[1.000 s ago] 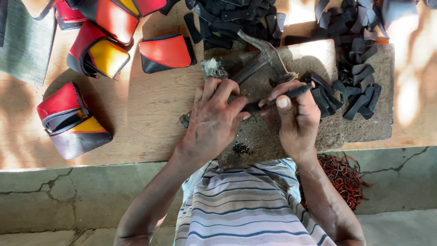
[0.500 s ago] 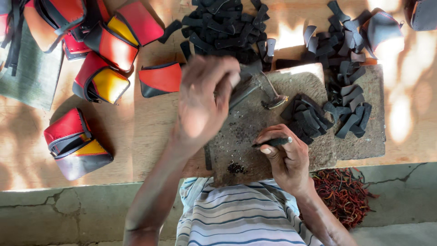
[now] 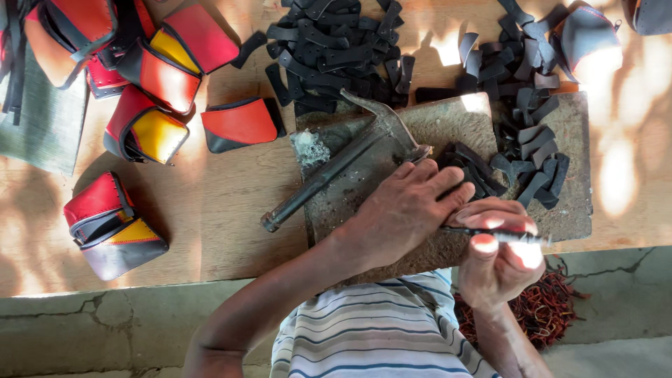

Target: The person repeatedly hammers small metal rivets into black rubber pieces on a wooden workbench. They pick up each rivet, position it on the rubber, and strike it with a hammer to secure it in place.

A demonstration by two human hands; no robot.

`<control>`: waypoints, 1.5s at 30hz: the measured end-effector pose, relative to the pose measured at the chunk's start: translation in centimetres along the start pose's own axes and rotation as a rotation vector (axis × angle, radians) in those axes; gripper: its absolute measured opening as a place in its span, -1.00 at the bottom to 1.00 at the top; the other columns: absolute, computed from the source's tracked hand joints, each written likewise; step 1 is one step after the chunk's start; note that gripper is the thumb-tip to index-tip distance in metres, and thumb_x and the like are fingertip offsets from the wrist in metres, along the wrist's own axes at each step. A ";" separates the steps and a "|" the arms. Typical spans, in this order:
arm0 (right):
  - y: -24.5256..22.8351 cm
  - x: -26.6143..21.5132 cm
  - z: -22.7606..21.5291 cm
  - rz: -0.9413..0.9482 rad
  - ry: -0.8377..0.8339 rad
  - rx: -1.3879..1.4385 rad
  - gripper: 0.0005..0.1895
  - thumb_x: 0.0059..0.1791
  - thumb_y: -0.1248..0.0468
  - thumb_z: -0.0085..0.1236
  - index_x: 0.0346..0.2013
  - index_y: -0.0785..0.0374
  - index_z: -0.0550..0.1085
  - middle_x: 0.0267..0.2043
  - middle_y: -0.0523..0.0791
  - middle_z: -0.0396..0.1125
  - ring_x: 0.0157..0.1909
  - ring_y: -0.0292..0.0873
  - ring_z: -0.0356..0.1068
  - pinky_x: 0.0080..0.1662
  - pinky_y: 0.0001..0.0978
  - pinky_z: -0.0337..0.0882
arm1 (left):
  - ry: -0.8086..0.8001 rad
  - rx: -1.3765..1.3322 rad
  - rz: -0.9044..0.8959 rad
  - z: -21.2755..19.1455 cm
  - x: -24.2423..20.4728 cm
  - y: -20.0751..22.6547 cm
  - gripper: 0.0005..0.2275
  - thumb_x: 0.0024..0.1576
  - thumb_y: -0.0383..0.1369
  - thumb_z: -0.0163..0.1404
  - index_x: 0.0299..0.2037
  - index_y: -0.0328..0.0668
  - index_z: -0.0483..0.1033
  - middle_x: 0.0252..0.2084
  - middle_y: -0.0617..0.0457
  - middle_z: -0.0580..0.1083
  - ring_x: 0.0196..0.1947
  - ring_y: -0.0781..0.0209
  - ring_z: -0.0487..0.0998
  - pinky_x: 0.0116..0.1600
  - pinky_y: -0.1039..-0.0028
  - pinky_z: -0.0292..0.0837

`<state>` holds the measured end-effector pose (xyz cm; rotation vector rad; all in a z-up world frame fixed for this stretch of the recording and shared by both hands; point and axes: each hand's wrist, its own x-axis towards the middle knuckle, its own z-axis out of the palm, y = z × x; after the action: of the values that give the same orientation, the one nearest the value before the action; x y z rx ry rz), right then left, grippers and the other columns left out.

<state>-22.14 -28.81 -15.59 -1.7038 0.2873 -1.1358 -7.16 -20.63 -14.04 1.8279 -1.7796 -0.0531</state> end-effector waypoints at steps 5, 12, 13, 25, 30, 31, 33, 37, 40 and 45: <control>0.8 1.1 -0.6 0.042 0.025 0.076 -0.83 0.24 0.28 0.12 0.00 0.37 0.45 -0.16 0.02 0.42 -0.18 -0.17 0.50 -0.14 -0.37 0.60 | -0.052 0.071 -0.055 -1.4 -0.5 -0.6 -0.72 0.10 -0.42 0.12 0.03 -0.22 0.54 0.03 -0.03 0.45 0.06 0.07 0.47 0.14 0.28 0.47; 0.1 2.0 -0.3 0.108 0.043 0.019 -0.74 0.34 0.22 0.08 -0.04 0.41 0.37 -0.14 0.02 0.38 -0.18 -0.17 0.43 -0.12 -0.39 0.60 | 0.077 -0.112 -0.154 -2.6 -2.5 -0.9 -0.79 0.14 -0.42 0.17 -0.06 -0.29 0.56 -0.10 -0.01 0.47 -0.10 0.09 0.48 0.02 0.30 0.47; 0.1 2.1 -0.1 0.108 0.045 0.017 -0.71 0.34 0.19 0.09 -0.03 0.41 0.36 -0.13 0.03 0.37 -0.19 -0.17 0.41 -0.12 -0.39 0.59 | 0.095 -0.111 -0.154 -2.7 -2.5 -1.0 -0.81 0.16 -0.43 0.17 -0.06 -0.29 0.57 -0.12 0.01 0.47 -0.12 0.12 0.47 0.02 0.31 0.48; -0.7 3.4 0.8 0.297 -0.191 0.299 -0.77 0.28 0.23 0.00 0.03 0.39 0.39 -0.05 0.06 0.42 -0.04 -0.05 0.54 0.00 -0.17 0.65 | 0.302 -0.349 -0.523 -7.1 -4.9 -1.0 -0.93 0.28 -0.52 0.10 -0.10 -0.31 0.51 -0.32 -0.04 0.50 -0.39 0.17 0.56 -0.33 0.35 0.43; -1.6 3.0 4.4 0.249 -0.452 0.163 -0.85 0.26 0.42 -0.22 0.05 0.35 0.35 0.10 0.04 0.40 0.23 0.02 0.49 0.32 -0.01 0.57 | 0.535 -0.310 -0.488 -8.6 -5.2 -1.0 -0.90 0.33 -0.54 0.07 -0.01 -0.26 0.47 -0.20 -0.04 0.53 -0.33 0.21 0.62 -0.26 0.40 0.51; -1.8 3.0 5.1 0.259 -0.482 0.152 -0.86 0.25 0.44 -0.23 0.03 0.35 0.34 0.11 0.05 0.40 0.27 0.04 0.46 0.35 0.01 0.53 | 0.579 -0.322 -0.457 -8.7 -5.4 -0.9 -0.88 0.34 -0.55 0.06 0.03 -0.26 0.45 -0.15 -0.06 0.52 -0.27 0.19 0.63 -0.15 0.37 0.55; -2.2 2.9 6.0 0.283 -0.539 0.127 -0.86 0.22 0.48 -0.24 -0.01 0.35 0.32 0.15 0.09 0.38 0.34 0.07 0.41 0.39 0.06 0.46 | 0.517 -0.324 -0.558 -8.7 -5.8 -0.9 -0.89 0.30 -0.56 0.08 -0.02 -0.27 0.48 -0.23 -0.08 0.53 -0.41 0.16 0.58 -0.31 0.36 0.47; -3.9 2.0 6.2 0.523 -0.628 0.340 -0.84 0.14 0.48 -0.17 -0.03 0.34 0.37 0.07 0.06 0.38 0.13 0.02 0.49 0.10 -0.05 0.63 | 0.500 -0.316 -0.550 -8.4 -6.4 -1.0 -0.89 0.30 -0.55 0.07 -0.02 -0.28 0.48 -0.19 -0.10 0.54 -0.26 0.09 0.65 -0.25 0.36 0.51; -4.3 2.2 5.1 0.546 -0.503 0.447 -0.89 0.20 0.38 -0.13 -0.03 0.35 0.37 0.05 0.06 0.36 0.14 0.00 0.49 0.03 -0.11 0.65 | 0.477 -0.358 -0.530 -7.6 -6.7 -0.7 -0.90 0.30 -0.55 0.04 -0.02 -0.27 0.48 -0.17 -0.11 0.54 -0.25 0.06 0.63 -0.21 0.33 0.53; -2.9 4.2 2.7 0.309 -0.269 0.214 -0.77 0.28 0.21 0.02 0.00 0.39 0.39 0.04 0.03 0.37 0.05 -0.16 0.47 0.01 -0.32 0.65 | 0.212 -0.252 -0.530 -6.5 -6.7 0.4 -0.87 0.26 -0.52 0.07 -0.02 -0.32 0.48 -0.11 -0.10 0.46 -0.19 0.06 0.59 -0.16 0.31 0.53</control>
<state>-18.72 -28.56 -10.97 -1.5372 0.2401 -0.6771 -5.55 -11.94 -10.90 1.9808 -1.0581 -0.2645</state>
